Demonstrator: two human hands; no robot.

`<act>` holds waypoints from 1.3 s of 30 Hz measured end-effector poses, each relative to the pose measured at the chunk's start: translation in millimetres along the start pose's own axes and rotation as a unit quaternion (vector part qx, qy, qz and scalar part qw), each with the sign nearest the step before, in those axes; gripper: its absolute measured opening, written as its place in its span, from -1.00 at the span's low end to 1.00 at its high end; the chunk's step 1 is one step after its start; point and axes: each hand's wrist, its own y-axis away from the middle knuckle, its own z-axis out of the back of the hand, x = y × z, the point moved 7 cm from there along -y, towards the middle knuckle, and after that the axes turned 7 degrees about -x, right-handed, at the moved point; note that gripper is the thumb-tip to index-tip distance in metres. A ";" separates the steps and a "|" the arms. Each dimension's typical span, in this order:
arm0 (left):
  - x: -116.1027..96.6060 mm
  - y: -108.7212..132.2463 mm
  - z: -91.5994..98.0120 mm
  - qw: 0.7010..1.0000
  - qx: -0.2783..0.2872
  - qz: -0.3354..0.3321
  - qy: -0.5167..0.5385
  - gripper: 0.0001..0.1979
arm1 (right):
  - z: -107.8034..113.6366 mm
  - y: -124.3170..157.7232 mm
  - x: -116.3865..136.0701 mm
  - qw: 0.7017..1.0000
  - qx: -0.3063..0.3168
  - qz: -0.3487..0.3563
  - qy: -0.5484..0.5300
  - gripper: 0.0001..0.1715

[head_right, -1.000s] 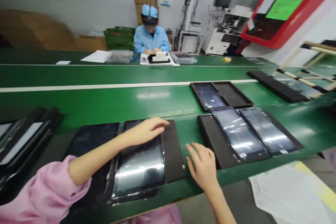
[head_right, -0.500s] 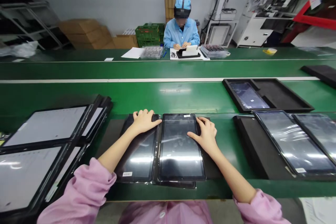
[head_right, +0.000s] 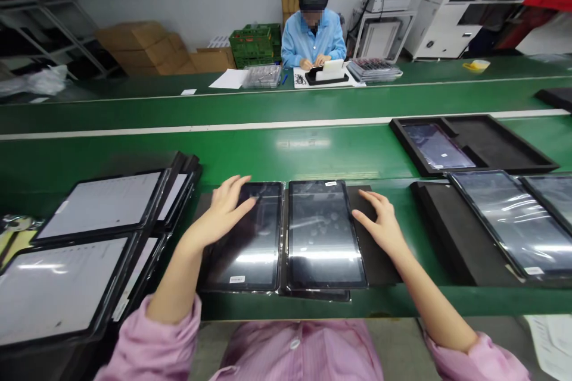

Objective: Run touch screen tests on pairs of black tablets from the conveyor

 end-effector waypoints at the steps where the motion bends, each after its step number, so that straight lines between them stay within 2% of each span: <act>1: 16.1 21.5 6.2 0.999 -0.034 0.006 0.022 -0.34 | 6.7 8.3 -10.1 1.000 -0.009 -0.021 0.009 -0.20; 3: 59.9 63.7 9.1 0.989 -0.113 0.082 0.050 -0.31 | 15.3 27.0 -31.2 0.998 -0.008 -0.061 0.020 -0.12; 5: 102.9 99.6 -2.3 0.967 -0.169 0.180 0.069 -0.21 | 16.0 44.2 -46.7 0.996 0.016 -0.083 0.008 -0.13; 7: 128.5 122.4 -20.7 0.947 -0.193 0.234 0.105 -0.15 | 14.2 55.1 -50.5 0.996 0.033 -0.079 -0.007 -0.20; 8: 132.8 128.8 -27.0 0.943 -0.207 0.234 0.116 -0.14 | 14.3 57.7 -47.3 0.997 0.032 -0.068 -0.005 -0.23; 10: 125.0 134.1 -28.3 0.946 -0.252 0.170 0.114 -0.18 | 19.3 58.5 -30.2 0.999 0.006 -0.031 0.017 -0.23; 13: 93.1 134.6 -15.7 0.950 -0.299 -0.019 0.084 -0.24 | 31.9 58.3 18.8 0.994 -0.042 0.071 0.066 -0.35; 15: 79.2 130.9 -10.6 0.949 -0.278 -0.122 0.087 -0.22 | 30.5 62.8 58.2 0.982 -0.011 0.171 0.082 -0.52; 17: 75.7 122.1 -8.0 0.950 -0.242 -0.172 0.094 -0.19 | 20.7 68.9 87.7 0.962 0.054 0.251 0.092 -0.61; 18: 76.3 115.3 -7.4 0.954 -0.223 -0.177 0.094 -0.18 | 15.0 69.5 95.9 0.956 0.077 0.268 0.095 -0.61; 20: 78.7 98.3 -6.9 0.966 -0.193 -0.154 0.079 -0.19 | 4.4 62.5 99.0 0.957 0.086 0.256 0.102 -0.56; 24: 75.7 62.1 -9.8 0.984 -0.155 -0.077 0.045 -0.26 | -8.3 35.1 71.4 0.987 0.016 0.135 0.088 -0.40; 26: 74.5 49.3 -12.2 0.983 -0.163 -0.054 0.061 -0.23 | -7.6 27.8 55.5 0.994 -0.029 0.087 0.064 -0.33; 28: 80.2 43.7 -12.7 0.973 -0.201 -0.029 0.109 -0.13 | -3.1 26.7 45.6 0.995 -0.065 0.068 0.037 -0.27; 31: 98.5 51.4 -14.0 0.944 -0.256 0.011 0.210 0.01 | 5.3 29.9 40.0 0.993 -0.097 0.059 0.010 -0.24; 34: 109.3 71.6 -19.3 0.936 -0.250 0.036 0.246 0.02 | 10.4 31.1 40.5 0.992 -0.115 0.046 -0.007 -0.20; 39: 99.8 98.1 -20.6 0.946 -0.235 0.013 0.222 -0.01 | 10.8 28.3 44.6 0.992 -0.116 0.031 -0.024 -0.22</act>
